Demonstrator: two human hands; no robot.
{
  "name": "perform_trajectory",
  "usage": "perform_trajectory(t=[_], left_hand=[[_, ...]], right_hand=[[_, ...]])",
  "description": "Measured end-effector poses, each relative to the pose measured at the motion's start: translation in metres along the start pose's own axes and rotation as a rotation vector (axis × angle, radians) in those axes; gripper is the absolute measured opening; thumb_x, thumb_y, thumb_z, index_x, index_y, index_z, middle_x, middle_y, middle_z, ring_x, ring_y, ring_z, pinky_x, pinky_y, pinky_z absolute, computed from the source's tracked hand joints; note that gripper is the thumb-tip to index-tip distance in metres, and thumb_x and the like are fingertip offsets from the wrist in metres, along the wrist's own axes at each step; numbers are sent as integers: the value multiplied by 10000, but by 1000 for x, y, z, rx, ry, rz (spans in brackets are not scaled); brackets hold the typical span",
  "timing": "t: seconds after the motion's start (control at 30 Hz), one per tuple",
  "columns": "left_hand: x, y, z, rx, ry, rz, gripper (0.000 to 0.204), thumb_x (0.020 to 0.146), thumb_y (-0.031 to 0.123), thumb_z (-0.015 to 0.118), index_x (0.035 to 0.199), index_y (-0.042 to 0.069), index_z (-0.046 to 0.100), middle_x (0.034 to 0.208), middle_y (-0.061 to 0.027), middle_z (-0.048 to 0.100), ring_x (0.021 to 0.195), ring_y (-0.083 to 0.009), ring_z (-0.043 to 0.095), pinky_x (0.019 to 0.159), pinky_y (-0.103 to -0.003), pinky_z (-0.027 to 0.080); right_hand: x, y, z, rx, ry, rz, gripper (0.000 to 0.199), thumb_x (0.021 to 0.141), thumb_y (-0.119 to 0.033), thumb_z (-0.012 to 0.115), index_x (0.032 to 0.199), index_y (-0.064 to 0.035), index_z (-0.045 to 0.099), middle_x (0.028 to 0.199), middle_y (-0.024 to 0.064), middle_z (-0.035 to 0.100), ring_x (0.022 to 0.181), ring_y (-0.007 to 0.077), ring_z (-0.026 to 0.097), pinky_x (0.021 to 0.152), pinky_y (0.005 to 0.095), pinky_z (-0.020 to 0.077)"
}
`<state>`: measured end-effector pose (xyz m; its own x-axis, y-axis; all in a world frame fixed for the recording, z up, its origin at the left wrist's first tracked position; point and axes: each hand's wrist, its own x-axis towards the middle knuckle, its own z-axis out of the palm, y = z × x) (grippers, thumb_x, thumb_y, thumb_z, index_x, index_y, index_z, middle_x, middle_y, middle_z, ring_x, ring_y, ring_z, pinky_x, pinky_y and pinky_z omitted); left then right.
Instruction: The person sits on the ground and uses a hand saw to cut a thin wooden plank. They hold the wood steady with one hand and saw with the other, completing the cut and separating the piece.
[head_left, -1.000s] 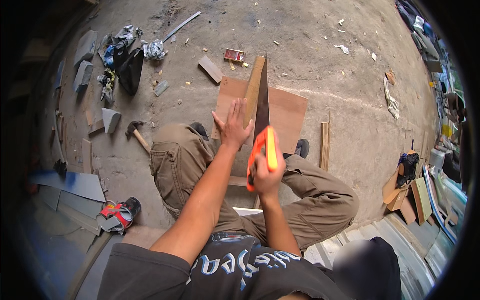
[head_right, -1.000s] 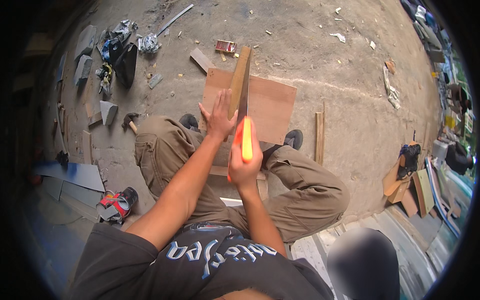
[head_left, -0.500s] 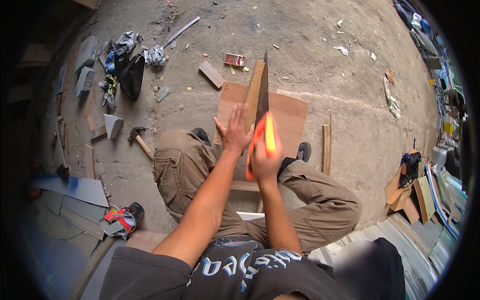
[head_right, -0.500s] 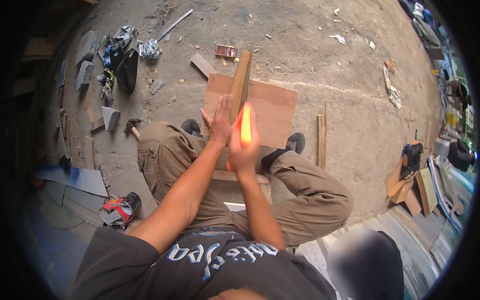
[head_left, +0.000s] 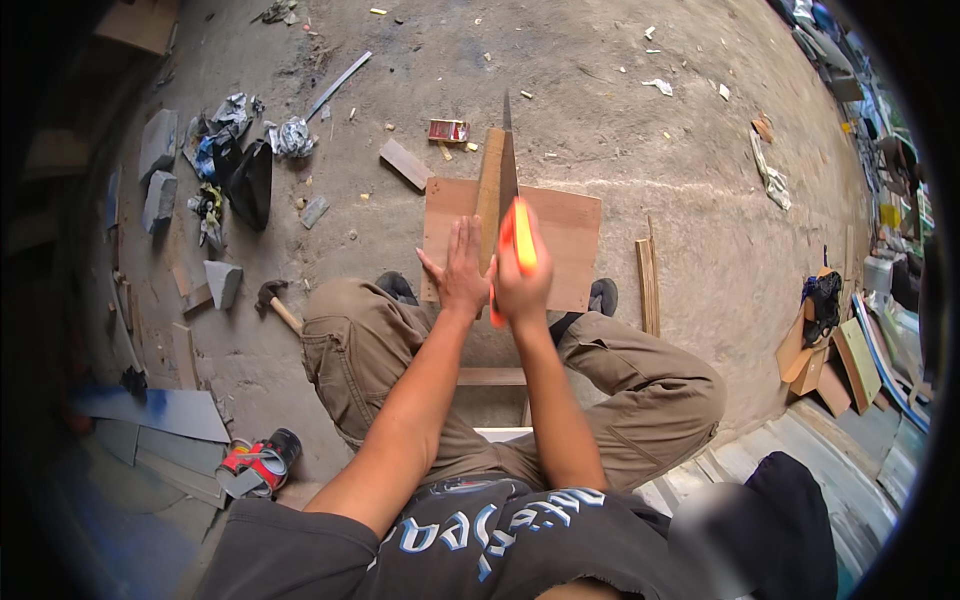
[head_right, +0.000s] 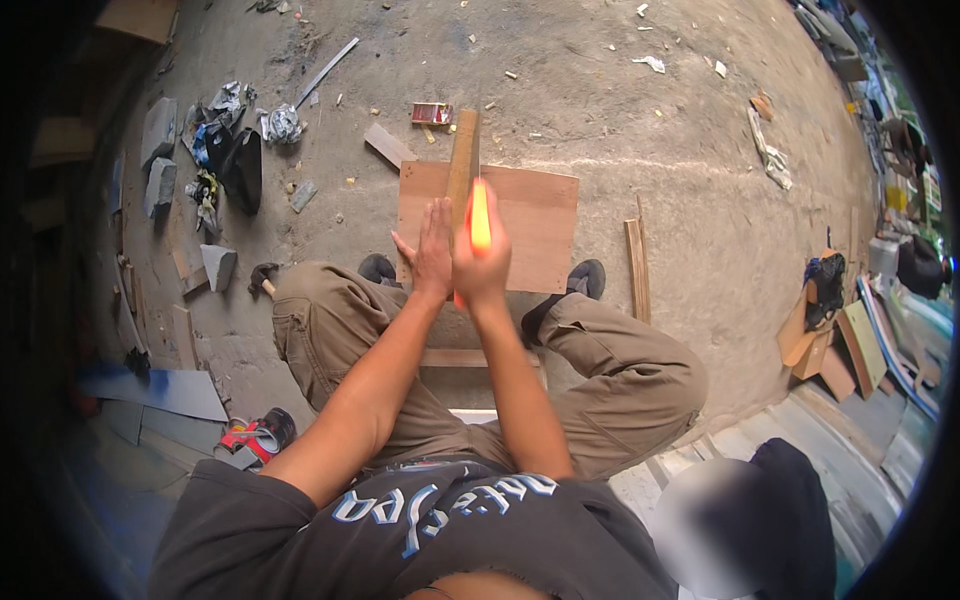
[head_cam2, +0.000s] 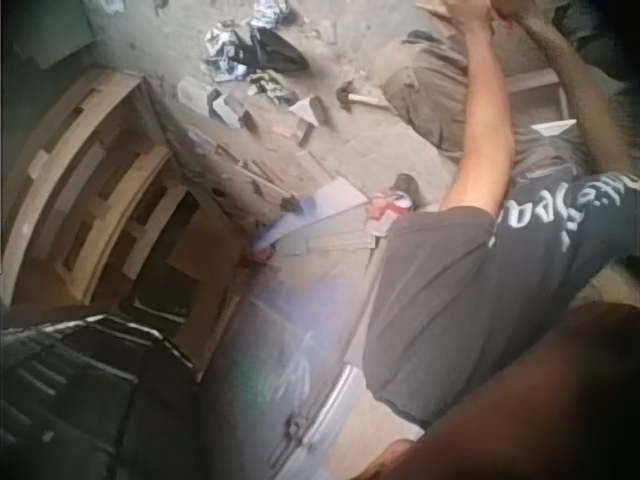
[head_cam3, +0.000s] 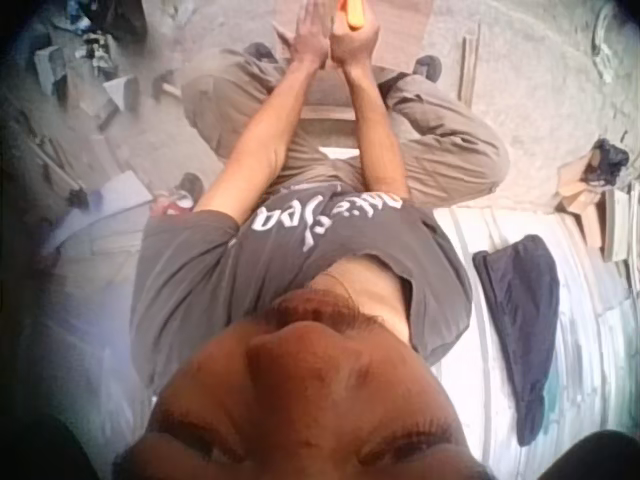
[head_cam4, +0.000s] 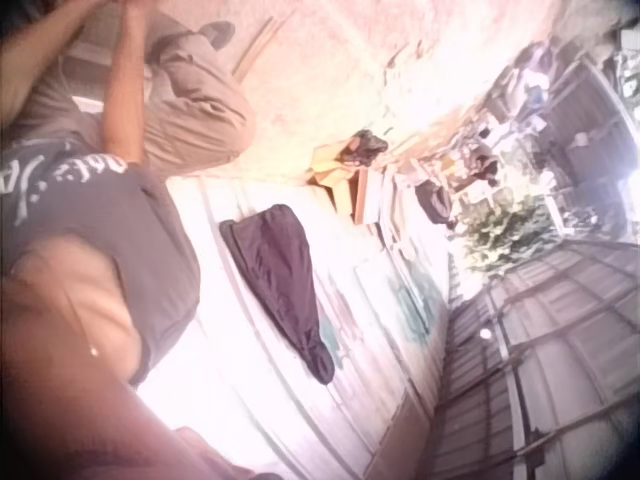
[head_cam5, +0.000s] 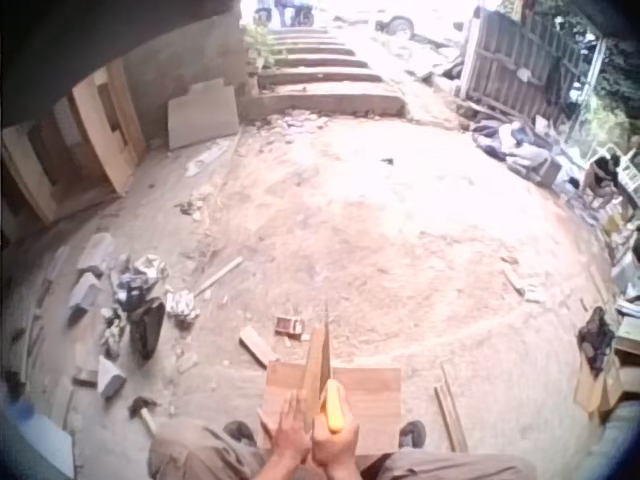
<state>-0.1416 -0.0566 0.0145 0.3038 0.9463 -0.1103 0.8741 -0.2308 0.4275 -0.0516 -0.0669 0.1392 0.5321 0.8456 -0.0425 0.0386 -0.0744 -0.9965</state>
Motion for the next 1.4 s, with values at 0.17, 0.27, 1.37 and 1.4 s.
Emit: perform_trajectory(t=[0.17,0.27,1.37,1.4], left_hand=[[-4,-3,11,83,78,31,843,878,400,603,1589,226,184,1634,0,247,1497,-138,243,1074,-796,-18],[-6,-4,2,-2,13,-30,832,885,390,599,1588,224,186,1633,-1,249,1497,-140,241,1079,-793,-16],[-2,-1,-2,-17,27,-10,821,898,404,576,1590,222,173,1636,10,240,1497,-138,239,1078,-796,-2],[-1,7,-2,-14,8,3,823,897,405,577,1590,223,171,1637,10,239,1497,-139,239,1078,-795,-2]], right_hand=[[12,-5,5,-54,0,26,544,861,-38,504,1387,98,469,1172,121,636,991,165,605,885,267,478],[-72,-15,-27,-130,-88,-13,542,868,0,484,1403,81,460,1358,230,573,1293,276,540,1071,348,409],[-5,-2,-6,10,-77,139,516,894,-53,518,1388,91,471,1296,226,604,1181,266,599,998,355,456],[21,6,-3,-16,-48,128,510,900,-73,512,1381,92,474,1258,219,621,1134,259,615,968,347,468]])
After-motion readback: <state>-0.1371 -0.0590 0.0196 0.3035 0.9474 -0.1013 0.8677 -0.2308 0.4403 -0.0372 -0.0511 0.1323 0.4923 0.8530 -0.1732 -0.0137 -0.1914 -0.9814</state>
